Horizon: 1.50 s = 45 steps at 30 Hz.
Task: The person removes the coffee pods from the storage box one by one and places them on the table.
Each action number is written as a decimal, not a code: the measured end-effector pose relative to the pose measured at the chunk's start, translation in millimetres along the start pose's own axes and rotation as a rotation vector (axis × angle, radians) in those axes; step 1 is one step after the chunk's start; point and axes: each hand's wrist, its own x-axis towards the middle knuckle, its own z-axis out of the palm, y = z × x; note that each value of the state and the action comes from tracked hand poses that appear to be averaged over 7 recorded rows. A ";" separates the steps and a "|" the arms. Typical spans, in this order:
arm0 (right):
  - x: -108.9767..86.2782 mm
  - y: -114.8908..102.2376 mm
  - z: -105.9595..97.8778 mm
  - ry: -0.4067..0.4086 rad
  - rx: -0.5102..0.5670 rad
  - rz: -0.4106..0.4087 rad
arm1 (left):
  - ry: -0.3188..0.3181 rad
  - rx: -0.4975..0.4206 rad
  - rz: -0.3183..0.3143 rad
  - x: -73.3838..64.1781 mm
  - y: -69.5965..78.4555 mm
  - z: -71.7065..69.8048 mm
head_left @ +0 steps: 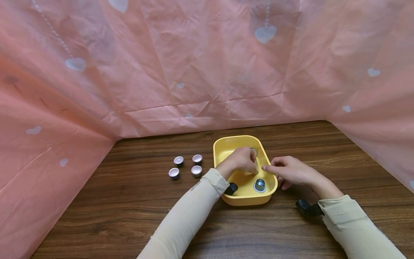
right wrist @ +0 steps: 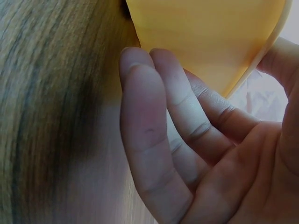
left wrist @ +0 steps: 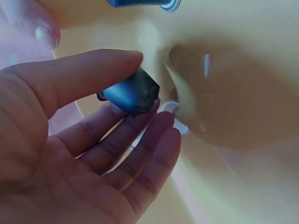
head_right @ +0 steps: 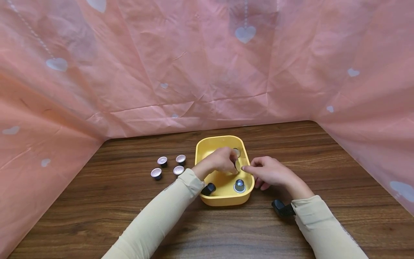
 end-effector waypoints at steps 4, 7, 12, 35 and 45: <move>0.2 -0.3 0.8 -0.007 0.007 -0.006 | -0.004 -0.035 0.027 -2.0 -0.9 -3.5; 0.6 -0.1 1.4 -0.014 0.008 -0.010 | -0.003 -0.073 0.024 -6.5 0.8 -7.7; 0.0 0.6 1.4 -0.015 0.003 -0.008 | 0.038 -0.180 0.046 -11.5 3.1 -13.1; -1.8 2.7 1.8 -0.055 0.002 -0.021 | 0.143 -0.490 0.023 -36.6 5.3 -43.9; -1.2 2.2 3.6 -0.002 0.020 -0.019 | 0.206 -0.531 0.101 -58.4 -12.4 -61.3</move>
